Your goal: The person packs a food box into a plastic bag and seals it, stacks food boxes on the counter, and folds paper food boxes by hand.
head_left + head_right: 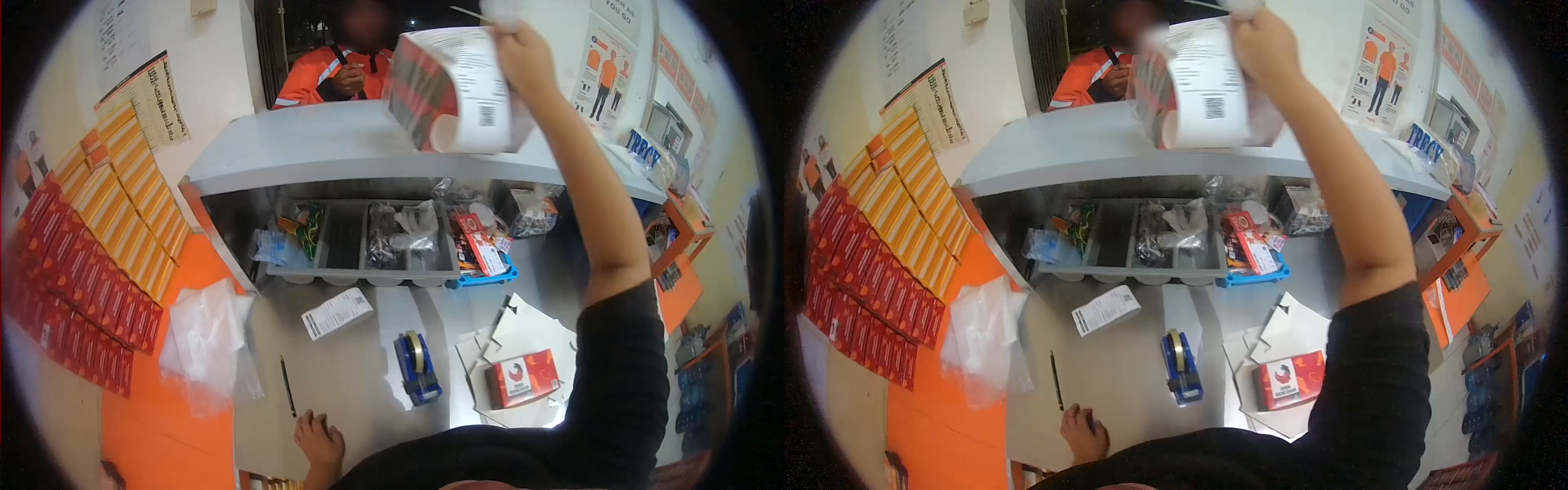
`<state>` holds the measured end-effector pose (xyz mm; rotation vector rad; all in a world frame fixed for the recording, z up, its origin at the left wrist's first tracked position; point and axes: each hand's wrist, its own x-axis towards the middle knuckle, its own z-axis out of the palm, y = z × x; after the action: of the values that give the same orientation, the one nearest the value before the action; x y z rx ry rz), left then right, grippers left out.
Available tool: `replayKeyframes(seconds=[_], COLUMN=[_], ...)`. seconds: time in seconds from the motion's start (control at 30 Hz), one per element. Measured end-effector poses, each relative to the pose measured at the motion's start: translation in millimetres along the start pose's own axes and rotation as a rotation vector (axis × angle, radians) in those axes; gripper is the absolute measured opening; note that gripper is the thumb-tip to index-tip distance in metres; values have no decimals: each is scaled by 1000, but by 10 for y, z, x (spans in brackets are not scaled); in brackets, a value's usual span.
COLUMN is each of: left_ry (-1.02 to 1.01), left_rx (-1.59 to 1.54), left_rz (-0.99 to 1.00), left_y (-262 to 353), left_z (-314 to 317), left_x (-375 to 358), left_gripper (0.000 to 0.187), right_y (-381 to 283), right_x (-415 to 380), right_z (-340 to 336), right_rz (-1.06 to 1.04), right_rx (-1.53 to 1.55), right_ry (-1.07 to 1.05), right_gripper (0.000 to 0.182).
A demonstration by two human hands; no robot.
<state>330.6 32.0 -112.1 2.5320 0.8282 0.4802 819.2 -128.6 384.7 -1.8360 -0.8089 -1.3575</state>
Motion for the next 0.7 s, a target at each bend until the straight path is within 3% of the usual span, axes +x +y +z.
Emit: replayKeyframes(seconds=[0.03, 0.1, 0.23, 0.33, 0.43, 0.57, 0.63, 0.7], left_ry=[-10, -1, -67, -144, -168, -121, -56, -32], left_rx=[36, 49, 160, 150, 77, 102, 87, 78], left_rz=[-19, -26, -97, -107, -117, -132, -94, -73], left_y=[26, 10, 69, 40, -3, 98, 74, 90], left_z=[11, 37, 6, -45, -19, -46, -23, -47], left_x=[12, 28, 88, 107, 110, 124, 105, 61], left_gripper=[38, 38, 36, 37, 36, 35, 35, 34], right_y=[-137, -408, -270, -88, -49, -46, 159, 195], right_x=[5, -118, -120, -102, -71, -290, -556, -821], right_z=[218, 598, 1451, 1887, 1939, 1780, 1738, 1369], right_rz=[69, 3, -40, 76, 136, 77, -186, -219], right_rx=[-108, 1, -168, -272, -301, -378, -389, -353], right_ry=[-32, 3, -91, -42, -237, -274, -85, -310], right_gripper=[25, 24, 23, 24, 32, 42, 52, 54])
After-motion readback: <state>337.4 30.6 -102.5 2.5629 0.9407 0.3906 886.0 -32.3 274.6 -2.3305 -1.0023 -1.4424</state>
